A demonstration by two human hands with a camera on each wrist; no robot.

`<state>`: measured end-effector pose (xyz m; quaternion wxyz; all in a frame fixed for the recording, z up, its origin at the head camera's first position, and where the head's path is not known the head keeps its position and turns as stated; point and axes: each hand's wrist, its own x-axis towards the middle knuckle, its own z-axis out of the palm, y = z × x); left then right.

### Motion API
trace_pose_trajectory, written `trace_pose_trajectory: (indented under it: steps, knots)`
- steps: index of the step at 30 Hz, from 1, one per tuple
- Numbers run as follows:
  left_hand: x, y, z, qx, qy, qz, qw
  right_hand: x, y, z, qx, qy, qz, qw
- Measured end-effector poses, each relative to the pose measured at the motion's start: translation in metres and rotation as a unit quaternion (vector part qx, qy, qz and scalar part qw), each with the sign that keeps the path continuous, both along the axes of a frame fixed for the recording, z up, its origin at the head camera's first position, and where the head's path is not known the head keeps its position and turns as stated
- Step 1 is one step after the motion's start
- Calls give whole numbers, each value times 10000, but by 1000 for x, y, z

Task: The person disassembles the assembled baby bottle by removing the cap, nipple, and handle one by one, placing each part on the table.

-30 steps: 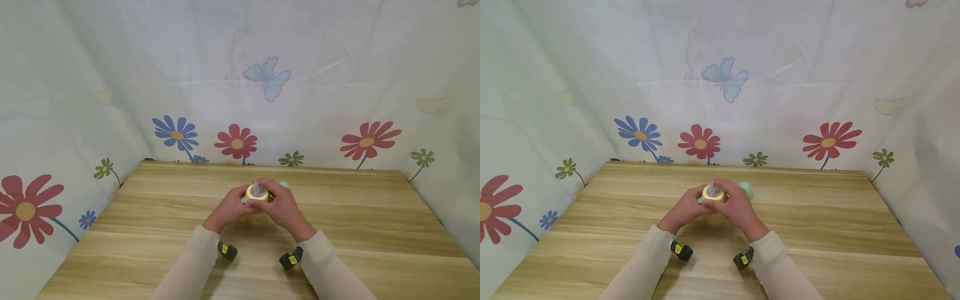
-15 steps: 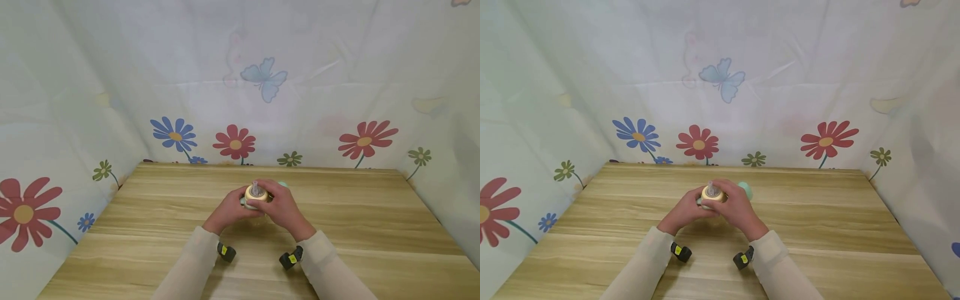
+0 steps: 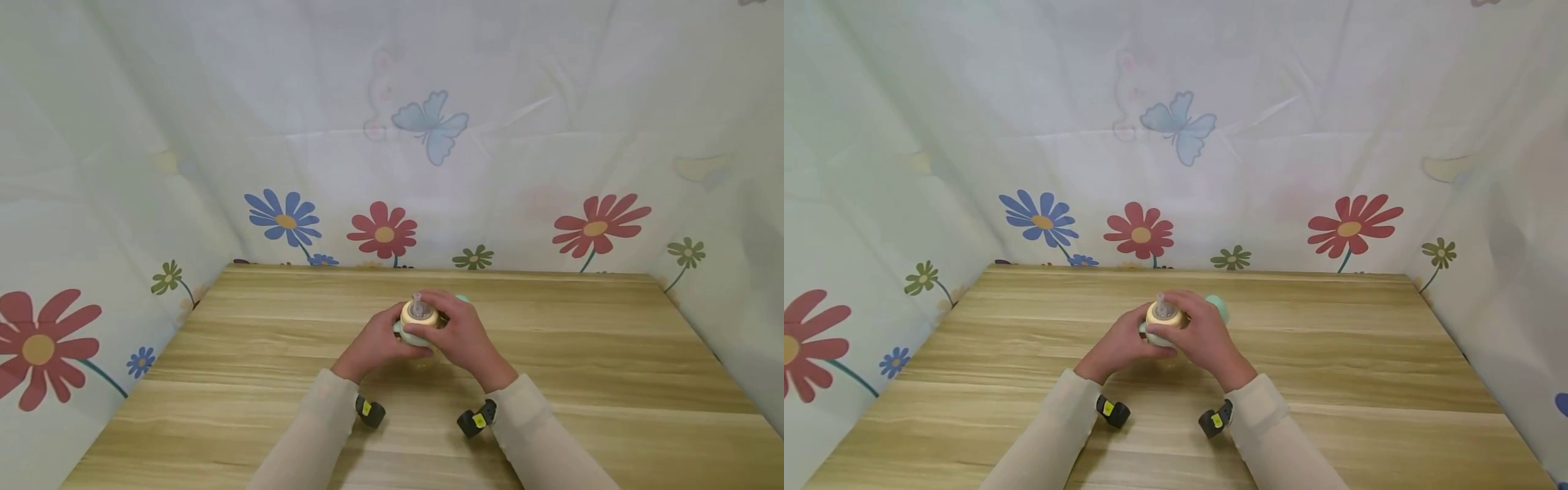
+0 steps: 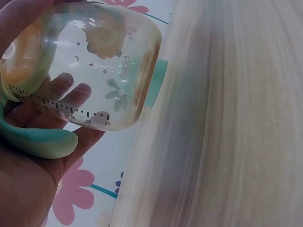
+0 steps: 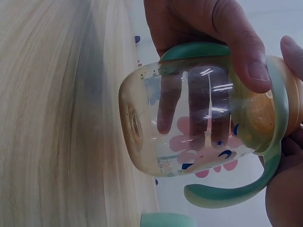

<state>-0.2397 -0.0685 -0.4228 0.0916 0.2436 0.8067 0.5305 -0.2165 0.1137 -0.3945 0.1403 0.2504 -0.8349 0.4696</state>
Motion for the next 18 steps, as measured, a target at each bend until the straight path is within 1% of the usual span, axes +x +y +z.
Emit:
trace_pose_trajectory:
  steps: [5,10,13,18]
  knots:
    - [1,0,-1,-12,141,80,9999,0,0,0,-14,25,-6,10000]
    - [3,-1,-2,-94,317,251,9991,0,-2,-2,133,229,-75,9996]
    - [3,0,-1,-143,304,321,9989,0,-4,-2,212,354,-140,9990]
    - [4,1,-1,-90,282,306,9991,0,-5,-2,229,407,-173,9988]
